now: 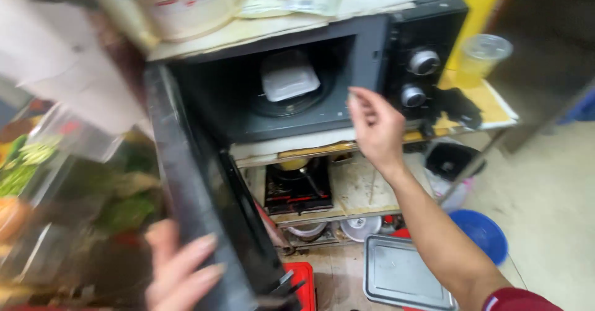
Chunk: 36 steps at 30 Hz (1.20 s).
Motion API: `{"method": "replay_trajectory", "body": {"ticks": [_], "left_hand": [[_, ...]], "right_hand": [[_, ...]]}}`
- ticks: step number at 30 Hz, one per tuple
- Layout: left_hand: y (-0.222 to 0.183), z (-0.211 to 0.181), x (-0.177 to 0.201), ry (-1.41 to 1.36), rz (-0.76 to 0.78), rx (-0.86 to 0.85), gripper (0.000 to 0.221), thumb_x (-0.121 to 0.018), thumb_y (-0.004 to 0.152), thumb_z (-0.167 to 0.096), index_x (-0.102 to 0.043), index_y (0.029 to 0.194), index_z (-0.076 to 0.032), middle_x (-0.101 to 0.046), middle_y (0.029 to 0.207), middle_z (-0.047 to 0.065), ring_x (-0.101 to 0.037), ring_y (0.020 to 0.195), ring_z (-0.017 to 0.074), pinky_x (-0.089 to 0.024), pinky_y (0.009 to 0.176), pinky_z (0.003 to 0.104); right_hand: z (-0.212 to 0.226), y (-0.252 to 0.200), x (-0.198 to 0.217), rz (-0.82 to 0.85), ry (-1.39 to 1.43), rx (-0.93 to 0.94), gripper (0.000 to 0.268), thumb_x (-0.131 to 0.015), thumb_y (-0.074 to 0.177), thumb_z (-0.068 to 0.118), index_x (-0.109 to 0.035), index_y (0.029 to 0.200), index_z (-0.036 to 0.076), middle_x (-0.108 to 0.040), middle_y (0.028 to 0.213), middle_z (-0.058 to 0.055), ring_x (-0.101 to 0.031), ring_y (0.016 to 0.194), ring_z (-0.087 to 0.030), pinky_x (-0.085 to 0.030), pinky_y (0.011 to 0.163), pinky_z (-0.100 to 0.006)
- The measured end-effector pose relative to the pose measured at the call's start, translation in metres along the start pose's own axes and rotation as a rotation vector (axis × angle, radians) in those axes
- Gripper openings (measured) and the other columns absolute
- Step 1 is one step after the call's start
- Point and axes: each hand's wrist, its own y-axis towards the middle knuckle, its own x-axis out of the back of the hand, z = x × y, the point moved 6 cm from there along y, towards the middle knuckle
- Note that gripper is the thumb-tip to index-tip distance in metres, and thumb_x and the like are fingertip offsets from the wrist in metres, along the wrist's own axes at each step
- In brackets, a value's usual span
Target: Scooping yellow rice from a large container into a styrofoam box and a metal container, then placing the box into a microwave.
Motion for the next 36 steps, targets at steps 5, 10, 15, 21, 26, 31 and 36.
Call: {"method": "replay_trajectory", "body": {"ticks": [5, 10, 15, 21, 26, 31, 36], "left_hand": [[0.07, -0.061, -0.171, -0.033, 0.075, -0.385, 0.05, -0.08, 0.077, -0.03, -0.064, 0.121, -0.011, -0.063, 0.128, 0.007, -0.058, 0.127, 0.0295, -0.025, 0.126, 0.054], [0.105, -0.026, -0.3, 0.031, 0.024, -0.406, 0.052, -0.081, 0.092, -0.028, -0.06, 0.135, -0.007, -0.059, 0.138, 0.011, -0.052, 0.137, 0.0307, -0.022, 0.128, 0.051], [0.133, 0.015, -0.359, 0.191, 0.013, -0.43, 0.057, -0.073, 0.096, -0.035, -0.057, 0.141, -0.002, -0.054, 0.142, 0.013, -0.046, 0.14, 0.0316, -0.021, 0.126, 0.052], [0.135, 0.023, -0.368, 0.234, 0.038, -0.434, 0.061, -0.061, 0.098, -0.039, -0.053, 0.145, -0.001, -0.053, 0.146, 0.015, -0.044, 0.142, 0.0326, -0.019, 0.127, 0.051], [0.136, 0.025, -0.367, 0.202, 0.062, -0.412, 0.06, -0.061, 0.098, -0.035, -0.053, 0.146, -0.001, -0.052, 0.146, 0.015, -0.044, 0.143, 0.0326, -0.02, 0.128, 0.05], [0.136, 0.023, -0.365, 0.152, 0.078, -0.404, 0.06, -0.061, 0.097, -0.033, -0.051, 0.147, 0.0, -0.052, 0.147, 0.016, -0.044, 0.144, 0.0337, -0.02, 0.128, 0.051], [0.164, -0.002, -0.355, 0.076, 0.042, -0.36, 0.05, -0.066, 0.094, -0.031, -0.058, 0.137, -0.007, -0.056, 0.136, 0.016, -0.048, 0.133, 0.0362, -0.027, 0.122, 0.052]], "right_hand": [[-0.017, -0.016, 0.09, -0.265, -0.328, -0.065, 0.025, -0.065, 0.108, 0.014, -0.056, 0.128, 0.001, -0.07, 0.088, -0.008, -0.065, 0.07, -0.013, -0.052, 0.062, -0.028], [-0.012, -0.009, 0.092, -0.218, -0.568, -0.07, 0.036, -0.069, 0.103, 0.018, -0.053, 0.132, 0.004, -0.065, 0.08, -0.01, -0.065, 0.062, -0.019, -0.051, 0.056, -0.035], [-0.007, -0.005, 0.077, -0.194, -0.779, -0.037, 0.037, -0.072, 0.1, 0.024, -0.054, 0.125, 0.005, -0.062, 0.079, -0.011, -0.063, 0.064, -0.031, -0.048, 0.057, -0.045], [-0.038, -0.008, 0.066, -0.282, -0.778, 0.037, 0.034, -0.071, 0.102, 0.025, -0.053, 0.119, 0.002, -0.064, 0.078, -0.014, -0.064, 0.068, -0.035, -0.05, 0.065, -0.049], [-0.071, -0.013, 0.058, -0.498, -0.712, 0.049, 0.03, -0.063, 0.109, 0.025, -0.049, 0.119, 0.001, -0.067, 0.088, -0.022, -0.067, 0.074, -0.04, -0.051, 0.066, -0.05], [-0.065, -0.011, 0.043, -0.724, -0.514, -0.263, 0.032, -0.054, 0.112, 0.033, -0.044, 0.116, 0.002, -0.067, 0.079, -0.021, -0.069, 0.073, -0.041, -0.048, 0.066, -0.052], [-0.049, -0.019, 0.065, -0.624, -0.427, -0.327, 0.033, -0.046, 0.117, 0.034, -0.039, 0.132, 0.005, -0.072, 0.083, -0.015, -0.07, 0.077, -0.034, -0.05, 0.071, -0.048]]}}
